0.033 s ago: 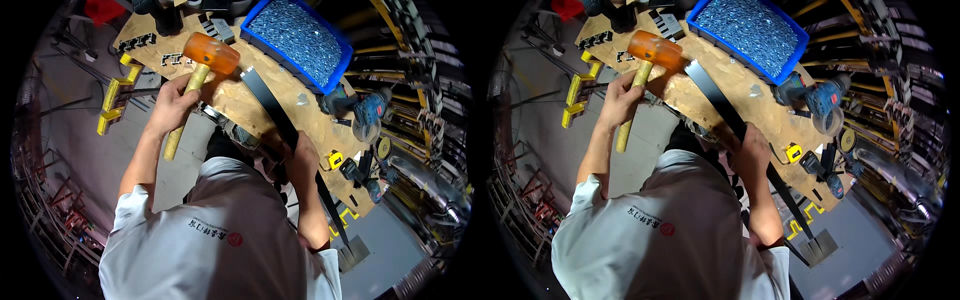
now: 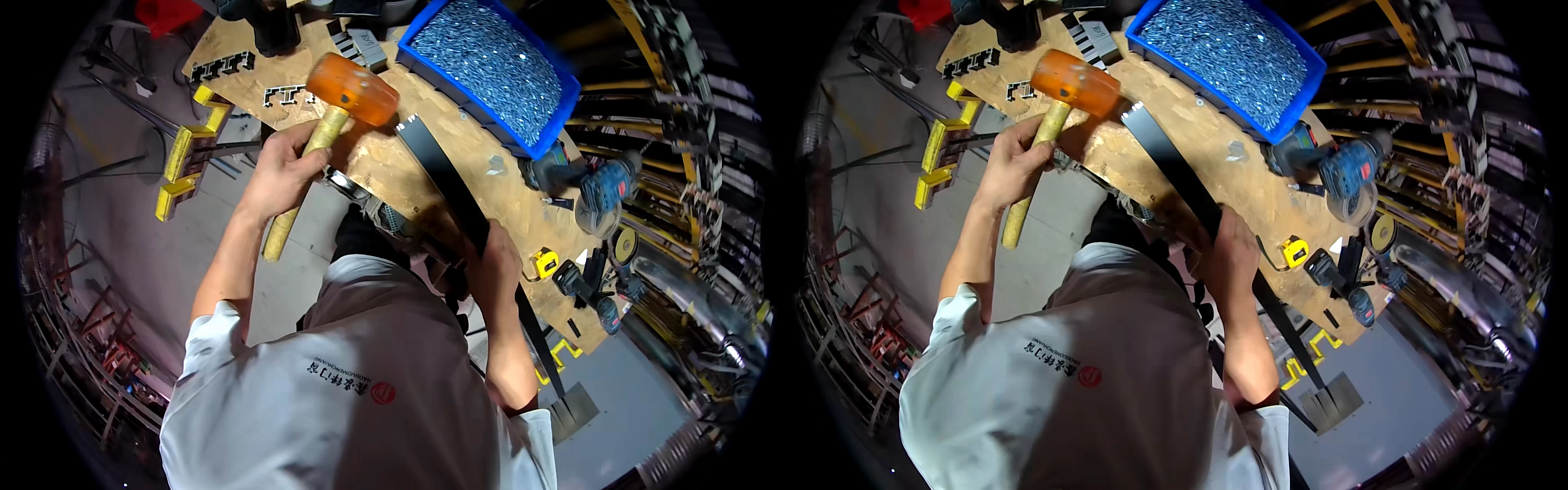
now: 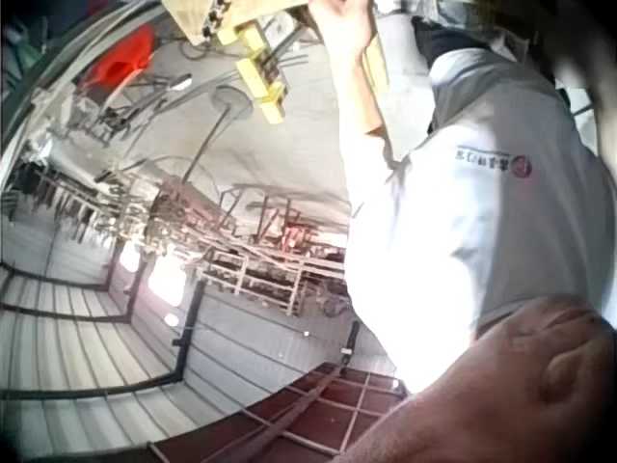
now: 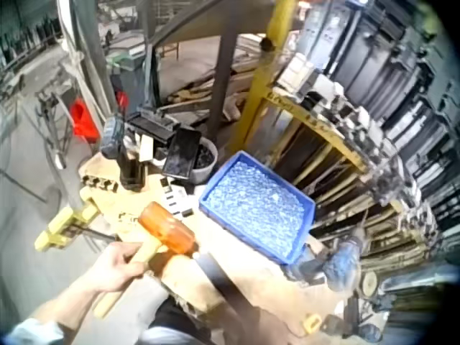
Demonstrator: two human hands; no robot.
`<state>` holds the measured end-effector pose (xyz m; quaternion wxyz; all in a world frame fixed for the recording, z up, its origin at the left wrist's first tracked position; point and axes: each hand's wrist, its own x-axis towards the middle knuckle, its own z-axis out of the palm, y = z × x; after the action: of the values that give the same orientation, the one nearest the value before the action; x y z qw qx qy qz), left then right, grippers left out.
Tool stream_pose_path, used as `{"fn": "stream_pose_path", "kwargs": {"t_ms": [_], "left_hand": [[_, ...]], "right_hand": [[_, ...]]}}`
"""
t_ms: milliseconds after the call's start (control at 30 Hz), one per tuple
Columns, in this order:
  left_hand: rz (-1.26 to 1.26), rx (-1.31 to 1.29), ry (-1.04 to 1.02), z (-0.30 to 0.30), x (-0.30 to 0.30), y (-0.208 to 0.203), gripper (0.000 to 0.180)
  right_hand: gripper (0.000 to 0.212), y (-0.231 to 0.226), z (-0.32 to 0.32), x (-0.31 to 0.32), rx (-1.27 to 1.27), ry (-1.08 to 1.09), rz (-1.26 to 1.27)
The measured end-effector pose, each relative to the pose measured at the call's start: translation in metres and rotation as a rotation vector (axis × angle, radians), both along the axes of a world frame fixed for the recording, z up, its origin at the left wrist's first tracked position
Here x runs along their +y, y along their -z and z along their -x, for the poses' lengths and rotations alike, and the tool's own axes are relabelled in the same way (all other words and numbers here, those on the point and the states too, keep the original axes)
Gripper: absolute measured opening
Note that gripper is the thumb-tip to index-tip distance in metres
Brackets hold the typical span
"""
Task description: The person drills holes into a metal profile, inserts components, and hammers them into place using a mallet before inserting the profile into an industrial machine and then drilling into a corner joint.
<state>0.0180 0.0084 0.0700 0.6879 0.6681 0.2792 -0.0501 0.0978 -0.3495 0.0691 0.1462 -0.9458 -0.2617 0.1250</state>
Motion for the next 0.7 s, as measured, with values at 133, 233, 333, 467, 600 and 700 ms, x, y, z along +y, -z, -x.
{"fn": "stream_pose_path", "kwargs": {"t_ms": [133, 233, 333, 467, 600, 700], "left_hand": [[-0.026, 0.022, 0.149, -0.012, 0.019, 0.003, 0.044], [-0.164, 0.013, 0.281, -0.027, 0.034, 0.010, 0.039], [-0.123, -0.090, 0.263, -0.036, 0.044, 0.018, 0.040], [-0.110, -0.062, 0.410, -0.045, 0.063, 0.039, 0.044], [-0.080, -0.199, 0.422, -0.041, 0.065, 0.058, 0.037], [0.016, -0.276, 0.325, -0.041, 0.059, 0.067, 0.025]], "right_hand": [[0.045, -0.005, 0.008, 0.007, -0.023, 0.004, 0.031], [0.042, 0.003, 0.010, 0.008, -0.023, 0.005, 0.048], [0.041, 0.005, 0.011, 0.010, -0.023, -0.004, 0.084], [0.043, 0.000, 0.009, 0.016, -0.001, -0.005, 0.127], [0.037, -0.001, 0.006, 0.017, 0.044, 0.036, 0.125], [0.035, -0.001, 0.007, 0.019, 0.022, 0.036, 0.108]]}}
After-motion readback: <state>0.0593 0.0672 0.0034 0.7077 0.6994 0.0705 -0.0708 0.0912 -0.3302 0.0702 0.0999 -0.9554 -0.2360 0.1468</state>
